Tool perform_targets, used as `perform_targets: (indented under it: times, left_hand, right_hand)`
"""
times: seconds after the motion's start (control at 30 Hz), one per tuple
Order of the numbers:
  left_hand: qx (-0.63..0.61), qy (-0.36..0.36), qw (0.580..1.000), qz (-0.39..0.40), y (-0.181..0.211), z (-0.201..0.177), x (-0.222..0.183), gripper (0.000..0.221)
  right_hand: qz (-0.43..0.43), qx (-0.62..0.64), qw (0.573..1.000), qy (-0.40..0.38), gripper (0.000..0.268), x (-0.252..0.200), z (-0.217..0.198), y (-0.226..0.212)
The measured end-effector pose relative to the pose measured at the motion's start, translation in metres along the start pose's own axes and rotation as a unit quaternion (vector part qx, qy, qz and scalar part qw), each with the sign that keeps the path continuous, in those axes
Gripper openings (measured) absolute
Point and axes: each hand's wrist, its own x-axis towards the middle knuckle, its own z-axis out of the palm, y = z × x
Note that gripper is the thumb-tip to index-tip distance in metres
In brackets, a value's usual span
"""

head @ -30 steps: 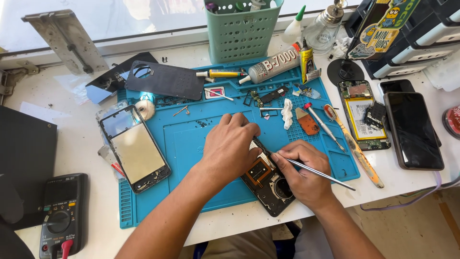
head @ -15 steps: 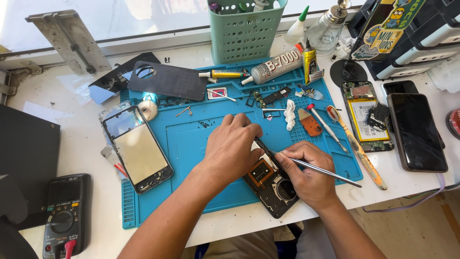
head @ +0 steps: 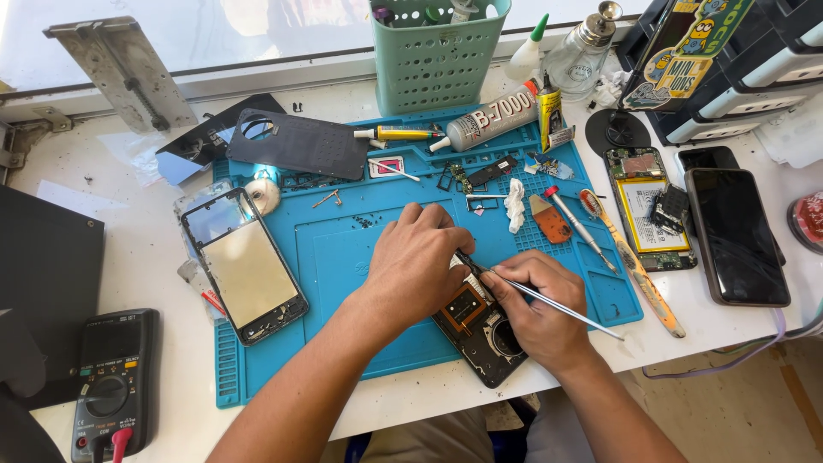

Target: Repairing a smartphone by manipulating internal components with a pry tool

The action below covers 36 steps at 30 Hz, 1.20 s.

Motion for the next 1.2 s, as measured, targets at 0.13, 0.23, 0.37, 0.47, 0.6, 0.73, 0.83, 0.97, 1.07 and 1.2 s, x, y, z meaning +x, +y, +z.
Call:
perform_targets:
  times: [0.13, 0.23, 0.37, 0.47, 0.6, 0.73, 0.83, 0.97, 1.07, 1.2]
  left_hand:
    - [-0.011, -0.003, 1.0, 0.014, -0.001, 0.001, 0.0, 0.019]
    - [-0.018, -0.003, 1.0, 0.02, 0.0, 0.001, 0.001, 0.012]
    - [-0.009, -0.012, 0.998, 0.053, -0.005, 0.012, 0.005, 0.009]
    - [0.01, -0.008, 0.994, 0.105, -0.008, 0.015, 0.009, 0.013]
    - [0.089, 0.023, 0.981, 0.169, -0.011, 0.02, 0.007, 0.022]
    - [0.181, -0.003, 0.965, 0.189, -0.013, 0.032, 0.008, 0.023]
    - [0.21, -0.043, 0.963, 0.162, -0.015, 0.036, 0.011, 0.024]
    - [0.187, -0.032, 0.971, 0.144, -0.009, 0.028, 0.009, 0.025]
    - [0.121, -0.008, 0.985, 0.126, -0.007, 0.021, 0.007, 0.024]
    - [-0.027, 0.044, 0.994, 0.101, -0.007, 0.008, 0.0, 0.025]
  right_hand:
    - [0.023, 0.011, 1.0, 0.009, 0.013, 0.0, -0.002, -0.001]
    - [0.026, 0.014, 0.999, 0.015, 0.014, 0.001, -0.001, 0.0]
    - [0.008, 0.034, 0.999, 0.021, 0.014, 0.001, -0.002, 0.0]
    - [0.006, 0.044, 0.998, 0.034, 0.013, -0.001, -0.003, -0.001]
    - [0.006, 0.063, 0.997, 0.046, 0.013, -0.003, 0.0, -0.001]
    - [0.012, 0.069, 0.996, 0.063, 0.015, -0.004, -0.003, -0.005]
    - [0.018, 0.076, 0.993, 0.085, 0.014, -0.005, -0.007, -0.005]
    - [0.012, 0.082, 0.991, 0.106, 0.015, -0.006, -0.009, -0.002]
    - [0.007, 0.087, 0.989, 0.117, 0.017, -0.009, -0.008, -0.001]
    - [-0.006, 0.043, 0.992, 0.12, 0.019, -0.01, -0.007, -0.001]
